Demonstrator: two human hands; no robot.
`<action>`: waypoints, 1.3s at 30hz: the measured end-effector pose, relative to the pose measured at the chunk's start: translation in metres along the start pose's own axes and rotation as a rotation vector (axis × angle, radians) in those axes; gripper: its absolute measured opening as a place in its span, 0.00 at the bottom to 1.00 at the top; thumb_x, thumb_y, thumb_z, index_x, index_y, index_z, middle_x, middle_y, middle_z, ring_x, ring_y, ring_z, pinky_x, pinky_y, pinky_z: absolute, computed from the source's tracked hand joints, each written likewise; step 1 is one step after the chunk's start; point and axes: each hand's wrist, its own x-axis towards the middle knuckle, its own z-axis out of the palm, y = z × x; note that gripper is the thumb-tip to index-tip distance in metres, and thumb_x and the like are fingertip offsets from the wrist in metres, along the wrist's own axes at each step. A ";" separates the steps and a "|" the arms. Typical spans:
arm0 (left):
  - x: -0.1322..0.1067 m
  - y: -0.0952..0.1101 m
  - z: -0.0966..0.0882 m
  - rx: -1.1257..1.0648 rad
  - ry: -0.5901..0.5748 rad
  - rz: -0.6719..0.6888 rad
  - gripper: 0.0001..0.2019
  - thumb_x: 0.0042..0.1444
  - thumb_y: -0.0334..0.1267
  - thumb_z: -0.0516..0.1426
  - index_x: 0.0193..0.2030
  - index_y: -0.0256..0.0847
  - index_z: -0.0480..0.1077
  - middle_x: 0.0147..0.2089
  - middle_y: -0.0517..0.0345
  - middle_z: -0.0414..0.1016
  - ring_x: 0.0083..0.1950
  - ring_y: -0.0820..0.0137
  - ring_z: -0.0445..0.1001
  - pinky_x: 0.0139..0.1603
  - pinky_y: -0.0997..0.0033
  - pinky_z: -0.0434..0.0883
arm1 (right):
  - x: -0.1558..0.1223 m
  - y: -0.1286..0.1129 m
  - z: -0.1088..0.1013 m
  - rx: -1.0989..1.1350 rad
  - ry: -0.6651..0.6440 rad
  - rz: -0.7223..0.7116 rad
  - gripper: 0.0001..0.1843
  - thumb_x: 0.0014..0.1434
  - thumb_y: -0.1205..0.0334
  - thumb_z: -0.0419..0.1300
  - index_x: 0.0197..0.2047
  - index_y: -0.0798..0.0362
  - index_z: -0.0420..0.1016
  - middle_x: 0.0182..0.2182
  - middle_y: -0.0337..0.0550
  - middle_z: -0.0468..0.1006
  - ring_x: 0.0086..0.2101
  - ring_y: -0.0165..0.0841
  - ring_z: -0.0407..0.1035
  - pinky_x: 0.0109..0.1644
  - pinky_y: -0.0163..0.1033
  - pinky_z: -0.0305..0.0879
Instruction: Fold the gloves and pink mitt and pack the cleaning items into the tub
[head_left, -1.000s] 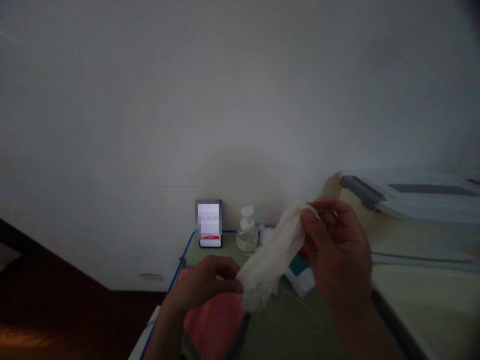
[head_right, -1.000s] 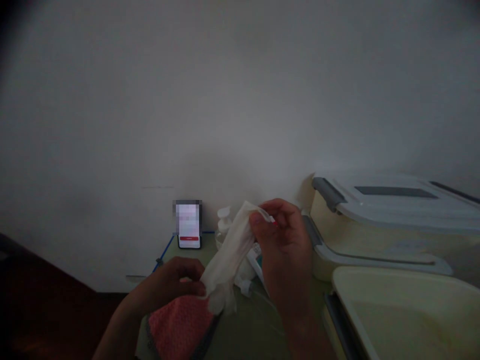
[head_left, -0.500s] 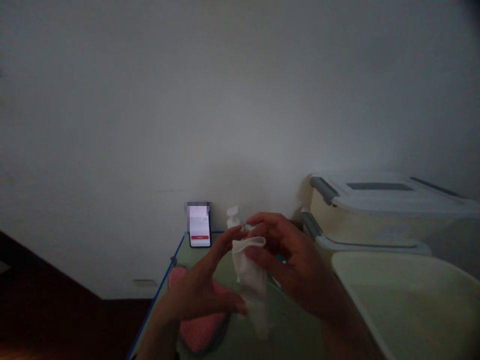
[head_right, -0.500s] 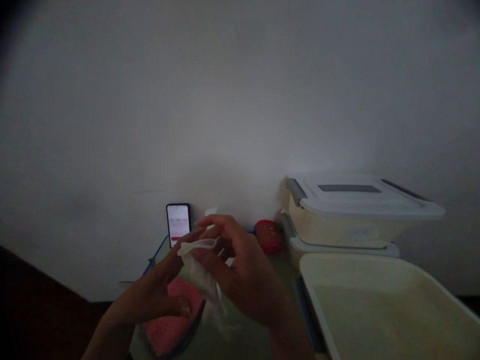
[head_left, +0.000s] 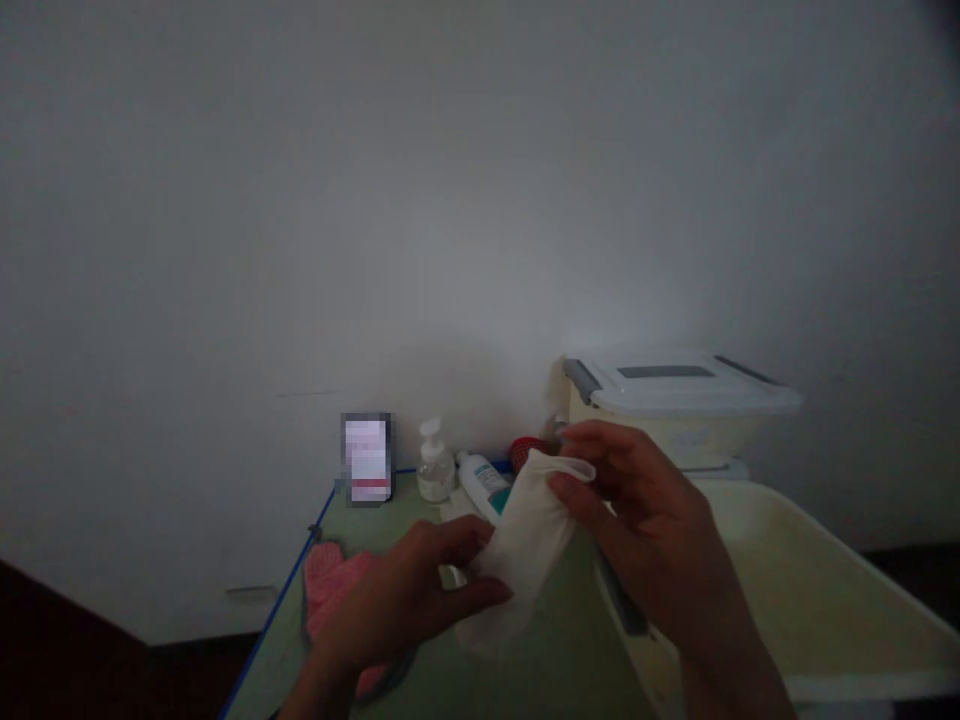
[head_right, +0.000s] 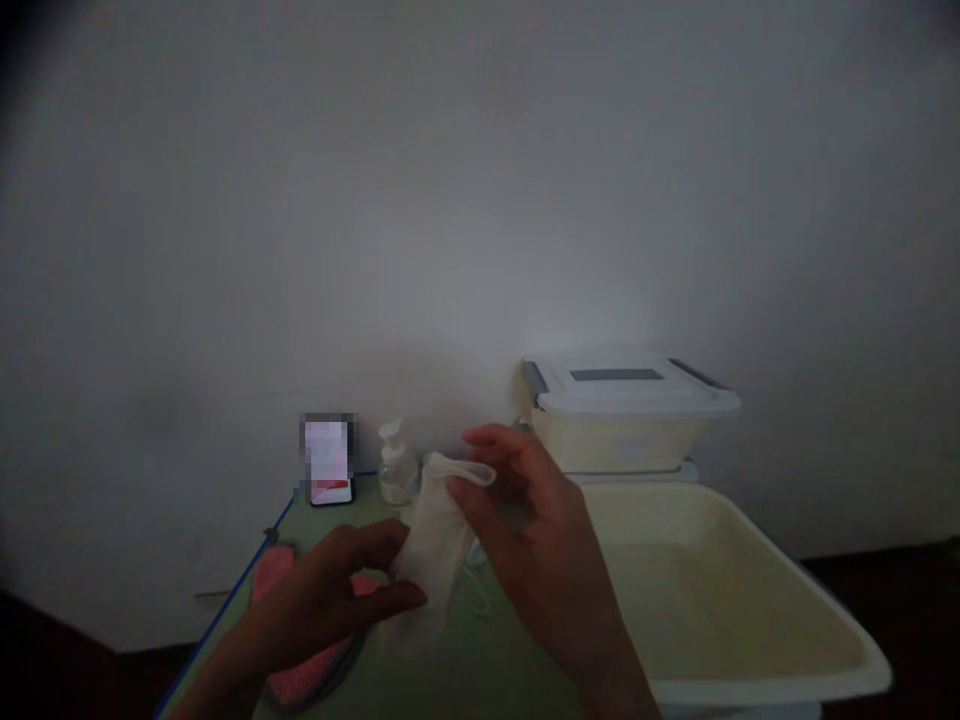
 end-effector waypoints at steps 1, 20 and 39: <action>0.000 0.000 0.003 -0.032 0.011 -0.008 0.14 0.51 0.44 0.59 0.42 0.42 0.64 0.35 0.60 0.73 0.37 0.70 0.71 0.37 0.72 0.68 | 0.000 0.002 -0.004 0.019 0.036 -0.001 0.13 0.53 0.62 0.60 0.43 0.45 0.66 0.37 0.38 0.75 0.36 0.29 0.72 0.36 0.32 0.69; 0.003 0.021 0.027 0.119 0.228 0.145 0.11 0.50 0.42 0.59 0.40 0.43 0.68 0.39 0.57 0.74 0.40 0.67 0.71 0.42 0.69 0.69 | -0.009 -0.004 -0.014 0.145 -0.004 0.016 0.13 0.54 0.63 0.59 0.44 0.42 0.67 0.39 0.39 0.75 0.35 0.31 0.72 0.36 0.35 0.70; 0.000 0.014 0.018 0.203 0.166 0.115 0.06 0.58 0.41 0.52 0.38 0.44 0.66 0.37 0.62 0.76 0.38 0.72 0.74 0.37 0.75 0.68 | -0.001 0.004 -0.033 0.010 0.129 -0.015 0.15 0.52 0.64 0.62 0.44 0.44 0.68 0.38 0.37 0.74 0.38 0.28 0.70 0.39 0.30 0.67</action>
